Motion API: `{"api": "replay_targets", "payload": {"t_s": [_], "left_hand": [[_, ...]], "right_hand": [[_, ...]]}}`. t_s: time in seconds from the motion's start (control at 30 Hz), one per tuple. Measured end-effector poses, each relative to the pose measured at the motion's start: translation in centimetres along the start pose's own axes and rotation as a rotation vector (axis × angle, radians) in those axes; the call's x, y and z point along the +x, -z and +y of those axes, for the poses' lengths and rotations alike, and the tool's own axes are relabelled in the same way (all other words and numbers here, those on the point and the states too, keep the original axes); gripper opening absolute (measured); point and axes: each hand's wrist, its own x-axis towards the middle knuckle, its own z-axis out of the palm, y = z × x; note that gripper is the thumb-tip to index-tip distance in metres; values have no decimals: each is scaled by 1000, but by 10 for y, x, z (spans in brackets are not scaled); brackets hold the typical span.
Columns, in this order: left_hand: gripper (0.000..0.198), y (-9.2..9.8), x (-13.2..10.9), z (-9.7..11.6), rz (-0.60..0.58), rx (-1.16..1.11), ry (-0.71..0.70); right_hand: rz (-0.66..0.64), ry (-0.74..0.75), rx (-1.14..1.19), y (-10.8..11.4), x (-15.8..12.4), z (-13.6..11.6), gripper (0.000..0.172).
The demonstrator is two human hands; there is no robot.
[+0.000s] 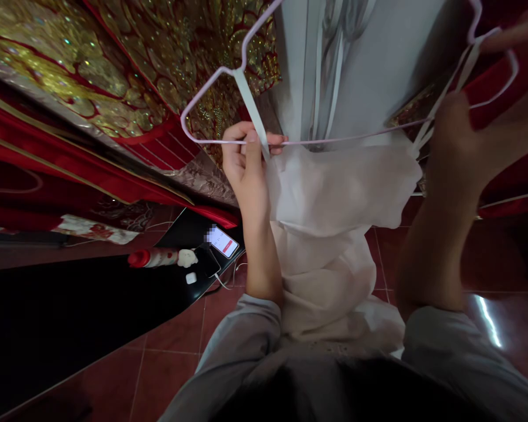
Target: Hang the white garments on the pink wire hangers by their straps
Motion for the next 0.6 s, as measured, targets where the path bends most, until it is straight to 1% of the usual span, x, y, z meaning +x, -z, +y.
{"api": "replay_targets", "payload": {"t_s": [0.03, 0.07, 0.1, 0.17, 0.2, 0.23, 0.3, 0.37, 0.4, 0.43, 0.5, 0.57, 0.6], "left_hand": [[15, -1, -2, -1, -21, -27, -11], [17, -1, -3, -3, -37, -57, -29], [18, -1, -5, -5, -46, -76, -47], [18, -1, -8, -8, -38, -73, -94], [19, 0, -9, -9, -25, -52, -122], [20, 2, -11, -9, -10, -15, -141], [19, 7, -15, -4, 16, 101, -166], [14, 14, -20, 7, 39, 252, -163], [12, 17, -22, 15, 28, 324, -142], [13, 20, -24, 24, -8, 386, -108], [15, 22, -26, 41, -107, 461, -33], [12, 20, -24, 56, -164, 429, -4], [10, 17, -20, 62, -166, 365, -18]], "right_hand": [[33, 55, -14, -5, -9, -5, 27], [16, 71, -12, -12, -19, -10, 26], [-66, 56, -7, -18, -30, -15, 31], [-281, -78, 34, -31, -49, -24, 45], [-324, -127, 41, -37, -57, -28, 49], [-314, -154, 47, -42, -64, -31, 49], [-240, -201, 72, -49, -73, -34, 40], [-176, -209, 103, -55, -77, -35, 34], [-163, -210, 108, -58, -78, -35, 32], [-153, -214, 112, -62, -79, -35, 30], [-133, -224, 124, -68, -80, -35, 29], [-121, -227, 141, -73, -82, -35, 29], [-113, -224, 148, -75, -82, -35, 31]]}}
